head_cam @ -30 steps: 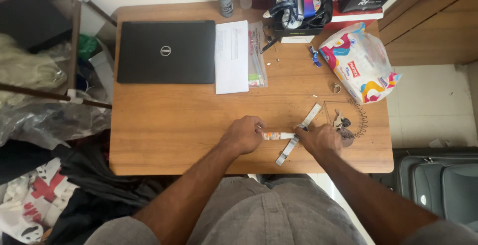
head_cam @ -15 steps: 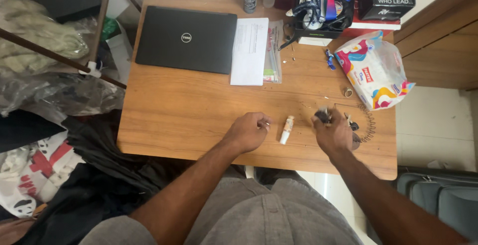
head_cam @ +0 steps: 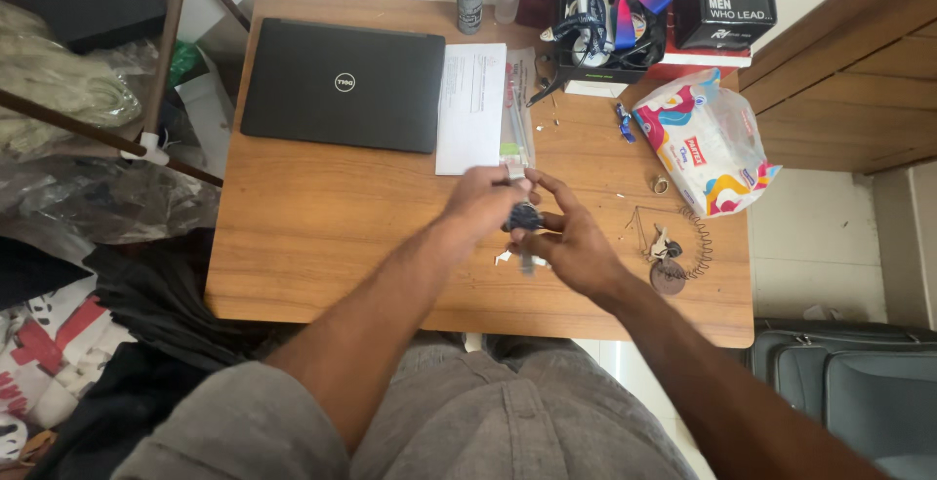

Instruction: The person organizes a cluttered wooden desk by moving a laptop from the bed to the table, then arranging various items including a small black box, cables, a lanyard, and papers. They wipe the desk surface with a tissue and place the used tissue in a plastic bag.

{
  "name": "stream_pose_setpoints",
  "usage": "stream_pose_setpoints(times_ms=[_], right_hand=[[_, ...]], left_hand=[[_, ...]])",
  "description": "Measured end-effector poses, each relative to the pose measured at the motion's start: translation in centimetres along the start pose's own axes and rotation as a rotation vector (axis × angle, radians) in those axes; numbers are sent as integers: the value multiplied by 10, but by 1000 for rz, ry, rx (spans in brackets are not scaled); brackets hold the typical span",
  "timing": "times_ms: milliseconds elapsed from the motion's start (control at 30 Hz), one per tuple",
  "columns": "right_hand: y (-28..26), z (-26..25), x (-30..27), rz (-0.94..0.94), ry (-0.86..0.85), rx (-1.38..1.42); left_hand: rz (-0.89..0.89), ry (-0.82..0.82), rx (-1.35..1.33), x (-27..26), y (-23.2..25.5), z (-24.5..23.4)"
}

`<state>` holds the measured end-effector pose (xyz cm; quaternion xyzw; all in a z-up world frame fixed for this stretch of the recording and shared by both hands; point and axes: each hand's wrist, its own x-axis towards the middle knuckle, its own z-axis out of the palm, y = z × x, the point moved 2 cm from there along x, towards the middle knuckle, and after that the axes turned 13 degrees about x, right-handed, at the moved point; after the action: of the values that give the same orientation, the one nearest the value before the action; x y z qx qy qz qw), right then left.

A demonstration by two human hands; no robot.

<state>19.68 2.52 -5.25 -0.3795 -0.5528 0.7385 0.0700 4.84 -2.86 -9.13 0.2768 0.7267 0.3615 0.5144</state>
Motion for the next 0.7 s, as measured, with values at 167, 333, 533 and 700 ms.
stream_pose_setpoints(times_ms=[167,333,533,700], right_hand=[[27,17,23,26,-18,-90],[70,51,56,209,-143,-292],[98,75,67,108,-80,-582],[104,57,53,-2,60,-586]], left_hand=[[3,176,-258,16,-34,-32],[-106,291,-231,29,-91,-78],[-249,176,47,46,-137,-111],[-242,305,242,59,-136,-114]])
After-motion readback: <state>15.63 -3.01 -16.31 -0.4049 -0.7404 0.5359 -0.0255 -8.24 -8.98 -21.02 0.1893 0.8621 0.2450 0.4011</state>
